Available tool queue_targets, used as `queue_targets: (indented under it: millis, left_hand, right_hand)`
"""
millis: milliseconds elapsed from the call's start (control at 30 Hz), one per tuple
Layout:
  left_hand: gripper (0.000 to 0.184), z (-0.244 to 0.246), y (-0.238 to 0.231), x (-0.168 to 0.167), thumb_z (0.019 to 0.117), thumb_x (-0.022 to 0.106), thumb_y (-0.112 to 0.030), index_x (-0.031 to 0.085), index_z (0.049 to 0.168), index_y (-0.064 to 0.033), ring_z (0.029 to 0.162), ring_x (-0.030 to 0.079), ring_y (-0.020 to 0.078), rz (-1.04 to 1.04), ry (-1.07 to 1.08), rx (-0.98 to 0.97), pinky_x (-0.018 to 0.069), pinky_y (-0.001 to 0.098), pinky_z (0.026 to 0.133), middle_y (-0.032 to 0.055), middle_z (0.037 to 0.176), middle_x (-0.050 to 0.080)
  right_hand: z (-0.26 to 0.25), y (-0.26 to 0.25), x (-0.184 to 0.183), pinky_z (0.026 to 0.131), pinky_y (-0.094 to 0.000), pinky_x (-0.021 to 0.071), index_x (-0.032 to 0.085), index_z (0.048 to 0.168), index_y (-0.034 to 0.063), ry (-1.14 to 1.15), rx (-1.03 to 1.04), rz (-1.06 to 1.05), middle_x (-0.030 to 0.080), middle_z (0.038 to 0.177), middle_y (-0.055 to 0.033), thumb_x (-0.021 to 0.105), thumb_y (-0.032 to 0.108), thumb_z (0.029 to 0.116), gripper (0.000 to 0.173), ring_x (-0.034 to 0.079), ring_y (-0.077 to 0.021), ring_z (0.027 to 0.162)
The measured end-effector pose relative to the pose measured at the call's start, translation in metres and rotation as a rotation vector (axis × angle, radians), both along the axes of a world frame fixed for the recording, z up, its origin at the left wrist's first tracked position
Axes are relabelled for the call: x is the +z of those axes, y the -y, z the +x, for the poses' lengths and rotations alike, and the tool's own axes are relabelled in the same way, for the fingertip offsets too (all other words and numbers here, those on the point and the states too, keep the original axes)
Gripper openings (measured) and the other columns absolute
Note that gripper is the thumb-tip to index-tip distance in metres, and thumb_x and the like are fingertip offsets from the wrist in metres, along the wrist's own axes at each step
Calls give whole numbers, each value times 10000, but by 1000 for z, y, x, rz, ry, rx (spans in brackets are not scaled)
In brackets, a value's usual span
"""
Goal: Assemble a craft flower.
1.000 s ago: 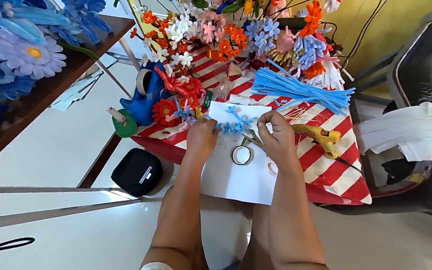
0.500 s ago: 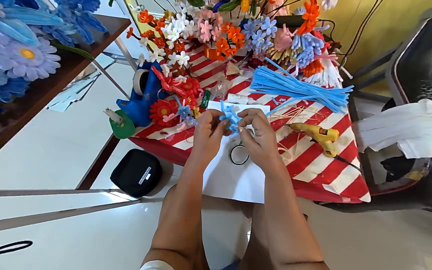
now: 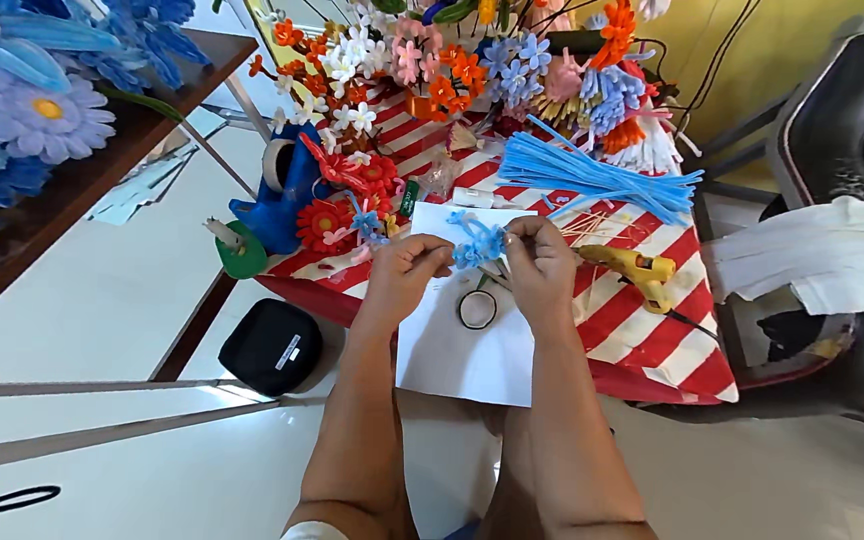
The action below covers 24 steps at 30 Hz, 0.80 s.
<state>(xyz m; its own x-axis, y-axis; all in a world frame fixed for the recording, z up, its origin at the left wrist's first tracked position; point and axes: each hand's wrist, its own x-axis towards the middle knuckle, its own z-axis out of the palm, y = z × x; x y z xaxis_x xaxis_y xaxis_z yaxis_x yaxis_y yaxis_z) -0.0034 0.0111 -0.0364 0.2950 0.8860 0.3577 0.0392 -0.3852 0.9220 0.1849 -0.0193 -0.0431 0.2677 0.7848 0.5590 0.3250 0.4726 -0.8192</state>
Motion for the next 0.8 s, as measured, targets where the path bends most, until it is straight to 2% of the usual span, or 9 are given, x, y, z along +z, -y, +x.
queue_targets:
  millis: [100, 200, 300, 400, 500, 567, 667, 733, 800]
  left_hand:
    - [160, -28, -4, 6, 1016, 583, -70, 686, 1077, 36, 788, 704, 87, 79, -169, 245, 616, 290, 751, 68, 952, 721]
    - [303, -58, -8, 14, 1030, 583, -150, 653, 1282, 3, 1046, 687, 304, 56, -407, 613, 568, 491, 891, 211, 1263, 653]
    - [494, -83, -5, 18, 1004, 629, -267, 567, 1424, -15, 1370, 433, 506, 45, -494, 800, 421, 639, 1060, 338, 1535, 370]
    - [692, -97, 4, 21, 955, 675, -362, 472, 1497, 17, 1491, 214, 506, 196, -353, 1036, 282, 585, 1180, 366, 1617, 161]
    - [738, -97, 4, 18, 971, 684, -256, 358, 1490, 155, 1462, 292, 427, 652, -93, 1320, 313, 443, 1176, 399, 1552, 261]
    - [746, -92, 4, 18, 973, 676, -203, 296, 1481, 189, 1410, 353, 361, 782, 10, 1371, 384, 404, 1102, 384, 1504, 307]
    - [637, -80, 8, 19, 1005, 630, -159, 359, 1492, 149, 1422, 353, 256, 789, 7, 1159, 339, 354, 1142, 282, 1544, 335]
    - [378, -62, 8, 16, 1040, 589, -146, 576, 1386, 3, 1297, 522, 108, 703, 85, 888, 445, 312, 1073, 63, 1415, 566]
    - [205, -38, 6, 13, 1069, 548, -221, 692, 1206, -168, 1032, 663, 6, 538, 159, 582, 571, 257, 891, -119, 1157, 700]
  right_hand:
    - [10, 1, 2, 693, -154, 514, 616, 1030, -6, -18, -68, -2, 616, 897, 7, 541, 12, 961, 103, 576, 21, 748]
    - [19, 2, 5, 669, -150, 505, 623, 1029, -10, -42, -158, -3, 609, 867, 16, 544, 26, 967, 106, 570, 26, 723]
    - [26, 2, 4, 695, -146, 515, 619, 1031, 4, -90, -229, 36, 612, 869, 44, 546, 30, 976, 94, 582, 38, 743]
    - [28, 3, 5, 690, -136, 502, 613, 1030, 16, -122, -274, 47, 595, 856, 59, 538, 29, 983, 89, 569, 45, 736]
    - [27, 3, 6, 685, -138, 509, 616, 1025, 43, -163, -249, 58, 602, 851, 76, 542, 24, 976, 91, 580, 44, 737]
    - [25, 2, 5, 685, -150, 516, 623, 1019, 65, -202, -209, 74, 616, 854, 85, 540, 17, 972, 107, 589, 36, 742]
    - [20, 2, 5, 694, -157, 528, 627, 1021, 84, -224, -154, 83, 628, 866, 92, 543, 15, 971, 119, 602, 31, 749]
    - [16, 2, 5, 686, -158, 528, 627, 1017, 86, -221, -121, 82, 627, 862, 92, 545, 15, 972, 117, 601, 30, 746]
    - [11, 2, 5, 700, -171, 533, 632, 1016, 76, -197, -80, 90, 628, 867, 84, 547, 3, 967, 122, 603, 22, 761]
